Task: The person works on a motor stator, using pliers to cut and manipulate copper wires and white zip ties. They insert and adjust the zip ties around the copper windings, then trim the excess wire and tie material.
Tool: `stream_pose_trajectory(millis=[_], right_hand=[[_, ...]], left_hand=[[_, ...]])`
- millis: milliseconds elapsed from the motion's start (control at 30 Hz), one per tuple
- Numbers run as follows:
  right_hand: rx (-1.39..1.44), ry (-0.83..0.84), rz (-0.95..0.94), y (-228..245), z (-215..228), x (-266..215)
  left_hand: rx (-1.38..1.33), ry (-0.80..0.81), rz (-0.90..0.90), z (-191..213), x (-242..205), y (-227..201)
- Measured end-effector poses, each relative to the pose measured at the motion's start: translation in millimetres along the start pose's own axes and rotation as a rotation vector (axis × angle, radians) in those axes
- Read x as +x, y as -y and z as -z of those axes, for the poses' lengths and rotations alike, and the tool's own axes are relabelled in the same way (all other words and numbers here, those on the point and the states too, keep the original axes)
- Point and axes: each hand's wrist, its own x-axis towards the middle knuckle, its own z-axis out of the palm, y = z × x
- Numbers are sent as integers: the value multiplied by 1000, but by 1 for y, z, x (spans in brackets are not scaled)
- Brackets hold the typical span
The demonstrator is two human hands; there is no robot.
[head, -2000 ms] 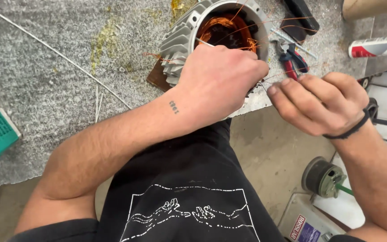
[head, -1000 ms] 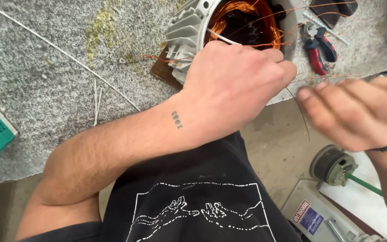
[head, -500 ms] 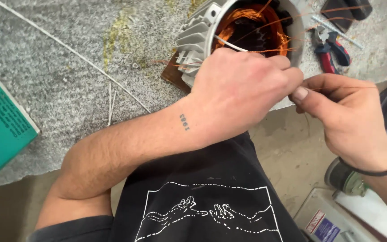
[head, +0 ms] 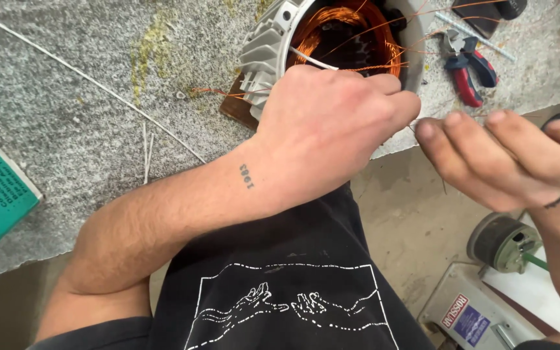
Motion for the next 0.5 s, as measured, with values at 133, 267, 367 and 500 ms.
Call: stream_pose_trajectory(millis=[133,267,367,500], right_hand=[[-30,25,109,-7,-1,13],[-11,37,134,-3,-3,13],[466,218,-295,19,2,10],[1161,349,-1256,40,5,-1]], left_hand=[[-23,-5,4,-1,2,0],[-21,8,35,-4,0,0],[-36,0,25,-4,0,0],[-54,16,17,-3,1,-1]])
